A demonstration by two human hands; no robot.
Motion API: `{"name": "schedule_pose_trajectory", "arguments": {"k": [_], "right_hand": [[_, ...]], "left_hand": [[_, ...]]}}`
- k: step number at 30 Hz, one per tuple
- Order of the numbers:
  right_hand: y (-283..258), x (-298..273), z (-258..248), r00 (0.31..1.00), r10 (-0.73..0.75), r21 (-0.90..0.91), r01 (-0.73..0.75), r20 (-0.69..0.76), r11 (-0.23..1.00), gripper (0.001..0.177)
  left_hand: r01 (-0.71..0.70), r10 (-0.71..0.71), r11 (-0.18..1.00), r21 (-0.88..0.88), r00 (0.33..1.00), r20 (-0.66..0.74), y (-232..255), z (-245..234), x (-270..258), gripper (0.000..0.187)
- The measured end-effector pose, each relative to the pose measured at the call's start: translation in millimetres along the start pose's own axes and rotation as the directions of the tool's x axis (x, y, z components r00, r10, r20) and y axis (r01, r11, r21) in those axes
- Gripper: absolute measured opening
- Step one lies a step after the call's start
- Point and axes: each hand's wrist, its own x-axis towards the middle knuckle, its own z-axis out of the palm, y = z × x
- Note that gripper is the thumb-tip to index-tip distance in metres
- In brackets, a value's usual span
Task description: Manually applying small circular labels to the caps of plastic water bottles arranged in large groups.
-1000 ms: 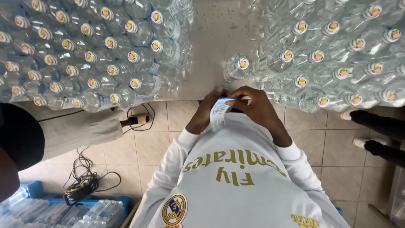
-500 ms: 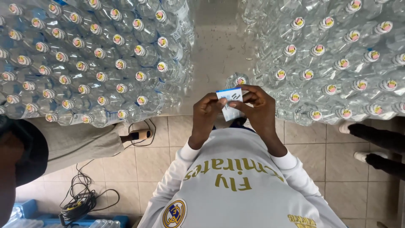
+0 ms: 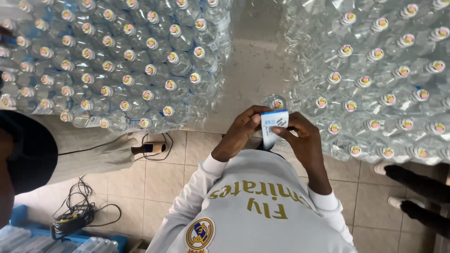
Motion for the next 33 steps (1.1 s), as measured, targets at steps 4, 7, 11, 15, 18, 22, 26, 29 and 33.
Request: {"name": "schedule_pose_trajectory", "arguments": {"k": [4, 7, 11, 15, 18, 22, 26, 29, 33], "right_hand": [[-7, -4, -7, 0.997, -0.077, -0.063, 0.077, 0.000, 0.995, 0.019], [11, -7, -27, 0.997, 0.055, -0.069, -0.052, 0.045, 0.996, 0.019], [-2, -5, -27, 0.996, 0.071, -0.089, -0.065, 0.058, 0.994, 0.023], [7, -5, -27, 0.989, 0.090, 0.088, -0.101, 0.115, 0.991, 0.018], [-18, -8, -16, 0.991, 0.106, 0.221, -0.123, 0.087, 0.968, 0.011], [8, -1, -21, 0.989, 0.116, 0.418, -0.142, 0.088, 0.897, 0.010], [38, -4, -33, 0.982, 0.164, 0.658, -0.185, 0.094, 0.730, 0.015], [46, 0, -34, 0.978, 0.048, 0.824, -0.197, 0.202, 0.531, 0.032], [33, -3, -27, 0.970, 0.013, 0.759, -0.197, 0.241, 0.620, 0.024]], "left_hand": [[0.009, -0.009, 1.000, -0.009, 0.999, 0.035, -6, 1, 4, 0.056], [0.071, -0.069, 0.997, -0.029, 0.995, 0.075, -2, 15, 4, 0.055], [0.035, -0.039, 0.998, 0.047, 0.994, 0.098, -8, 10, 4, 0.058], [0.086, -0.082, 0.996, -0.037, 0.991, 0.108, -9, 4, 6, 0.056], [0.118, -0.097, 0.986, -0.121, 0.981, 0.165, -26, -4, 9, 0.055], [0.156, -0.081, 0.937, -0.312, 0.967, 0.240, -34, -6, 14, 0.056], [0.126, -0.044, 0.891, -0.435, 0.980, 0.194, -10, 2, 17, 0.064], [0.153, -0.036, 0.809, -0.568, 0.977, 0.211, -33, -13, 25, 0.063], [0.232, -0.119, 0.912, -0.339, 0.939, 0.322, -40, -9, 27, 0.062]]}}
